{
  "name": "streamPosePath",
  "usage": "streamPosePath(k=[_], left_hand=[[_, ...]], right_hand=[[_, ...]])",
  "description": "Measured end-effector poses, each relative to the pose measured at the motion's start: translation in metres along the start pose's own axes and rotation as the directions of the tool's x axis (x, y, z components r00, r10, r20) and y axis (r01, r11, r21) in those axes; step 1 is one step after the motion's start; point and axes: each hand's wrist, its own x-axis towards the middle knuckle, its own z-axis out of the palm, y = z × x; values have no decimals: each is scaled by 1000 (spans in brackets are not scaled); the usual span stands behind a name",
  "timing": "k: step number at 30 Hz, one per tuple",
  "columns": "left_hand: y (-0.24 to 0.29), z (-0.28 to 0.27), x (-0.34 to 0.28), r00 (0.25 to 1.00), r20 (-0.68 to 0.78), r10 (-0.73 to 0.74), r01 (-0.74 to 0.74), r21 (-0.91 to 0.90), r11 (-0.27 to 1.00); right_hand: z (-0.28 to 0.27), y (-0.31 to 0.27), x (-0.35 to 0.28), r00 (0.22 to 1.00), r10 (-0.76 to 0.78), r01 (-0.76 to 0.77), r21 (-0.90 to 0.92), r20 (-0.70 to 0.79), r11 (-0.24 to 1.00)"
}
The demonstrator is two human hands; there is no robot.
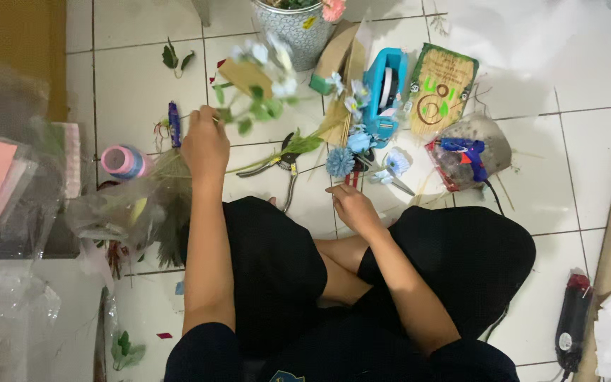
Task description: The person sits on the floor and arranges artificial flowers. They use shears to trim stems and a hot glue gun to attach flower heads to stems, placing finished pieces into a metal bucket.
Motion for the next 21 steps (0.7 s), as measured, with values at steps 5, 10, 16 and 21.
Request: streamPosePath(k=[5,10,16,21], left_hand=[[-8,-28,-2,978,-157,138,-150,-66,987],[-23,-17,-14,965,221,139,-92,-214,973],[-22,6,-10,934,313,174,-138,-135,981],[-18,3,2,961,272,43,23,-235,972]], right_hand=[[2,4,-1,1000,20,-20,-6,2,1000],[7,7,0,1000,20,-20,-25,3,999],[10,10,4,1000,14,-14,-11,13,1000],[9,10,5,1000,11,-11,-11,11,1000]])
